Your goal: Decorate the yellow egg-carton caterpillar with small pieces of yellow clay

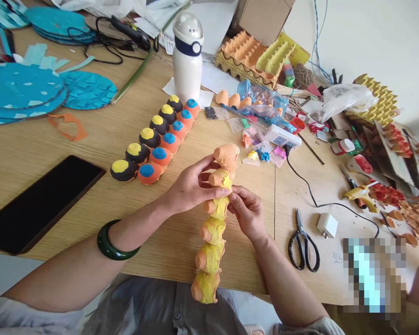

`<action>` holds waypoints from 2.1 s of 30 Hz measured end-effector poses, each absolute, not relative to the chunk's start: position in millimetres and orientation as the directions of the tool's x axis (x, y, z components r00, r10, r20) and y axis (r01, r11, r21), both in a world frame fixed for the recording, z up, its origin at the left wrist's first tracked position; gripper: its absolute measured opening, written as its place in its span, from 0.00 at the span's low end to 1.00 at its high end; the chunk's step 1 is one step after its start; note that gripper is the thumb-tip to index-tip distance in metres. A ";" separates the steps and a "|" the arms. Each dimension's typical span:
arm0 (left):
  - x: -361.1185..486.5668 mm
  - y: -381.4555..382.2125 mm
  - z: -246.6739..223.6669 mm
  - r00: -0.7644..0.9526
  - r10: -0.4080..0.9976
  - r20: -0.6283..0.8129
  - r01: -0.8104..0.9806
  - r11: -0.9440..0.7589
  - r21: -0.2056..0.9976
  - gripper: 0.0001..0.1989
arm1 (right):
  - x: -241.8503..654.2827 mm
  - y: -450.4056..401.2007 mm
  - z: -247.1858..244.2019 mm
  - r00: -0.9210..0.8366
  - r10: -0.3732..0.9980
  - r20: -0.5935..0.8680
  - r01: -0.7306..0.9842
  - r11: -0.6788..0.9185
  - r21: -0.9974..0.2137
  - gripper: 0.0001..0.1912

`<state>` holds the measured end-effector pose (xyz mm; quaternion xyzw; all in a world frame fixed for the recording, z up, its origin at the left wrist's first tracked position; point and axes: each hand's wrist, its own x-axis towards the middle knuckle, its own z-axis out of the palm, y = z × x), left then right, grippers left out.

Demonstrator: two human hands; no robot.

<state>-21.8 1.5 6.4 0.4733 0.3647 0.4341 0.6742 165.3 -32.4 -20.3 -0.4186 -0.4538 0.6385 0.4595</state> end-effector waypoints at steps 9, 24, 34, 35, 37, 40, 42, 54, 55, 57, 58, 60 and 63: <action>-13.7 -5.3 5.8 0.256 0.964 -0.077 -0.402 0.179 0.898 0.32 | 161.6 -32.7 -18.4 -0.257 0.965 -0.048 -0.173 -0.095 -0.980 0.11; -13.1 -3.2 5.9 0.238 0.965 -0.107 -0.535 0.222 0.815 0.22 | 156.5 -35.3 -16.8 -0.283 0.959 0.004 -0.171 -0.046 -0.984 0.10; -18.6 3.3 11.4 0.264 0.930 -0.257 -0.586 0.366 0.723 0.17 | 155.5 -33.7 -17.6 -0.263 0.964 -0.045 -0.155 -0.088 -0.984 0.12; -19.2 4.1 11.0 0.275 0.926 -0.258 -0.586 0.374 0.719 0.17 | 155.4 -33.6 -17.7 -0.258 0.965 -0.050 -0.156 -0.092 -0.983 0.12; -19.7 5.3 9.7 0.291 0.920 -0.263 -0.585 0.389 0.712 0.17 | 155.5 -33.6 -18.3 -0.251 0.966 -0.062 -0.162 -0.105 -0.981 0.12; -18.9 5.8 7.9 0.301 0.909 -0.288 -0.592 0.414 0.691 0.16 | 156.5 -33.9 -21.0 -0.259 0.963 -0.079 -0.188 -0.130 -0.973 0.11; -18.3 5.5 7.2 0.306 0.902 -0.306 -0.599 0.432 0.674 0.16 | 158.1 -34.1 -24.0 -0.272 0.959 -0.077 -0.225 -0.142 -0.964 0.10; -20.3 6.0 3.0 0.370 0.895 -0.248 -0.606 0.435 0.666 0.15 | 160.6 -33.5 -19.6 -0.128 0.991 0.037 -0.229 0.006 -0.973 0.12; -20.2 5.9 3.1 0.359 0.899 -0.251 -0.605 0.429 0.671 0.15 | 161.1 -35.1 -18.3 -0.089 0.992 0.091 -0.174 0.075 -0.982 0.13; -20.2 5.5 3.6 0.338 0.904 -0.261 -0.599 0.421 0.681 0.14 | 162.8 -37.7 -16.3 -0.047 0.970 0.240 0.000 0.240 -0.971 0.14; -20.2 5.2 4.0 0.334 0.904 -0.266 -0.595 0.421 0.684 0.14 | 163.9 -38.4 -15.6 -0.060 0.944 0.324 0.106 0.329 -0.938 0.16; -20.3 4.6 4.8 0.343 0.899 -0.274 -0.589 0.433 0.682 0.14 | 166.1 -38.2 -14.6 -0.137 0.865 0.482 0.306 0.500 -0.810 0.19; -19.9 3.6 5.4 0.347 0.895 -0.282 -0.584 0.441 0.681 0.15 | 168.9 -35.0 -12.9 -0.297 0.700 0.650 0.518 0.690 -0.506 0.22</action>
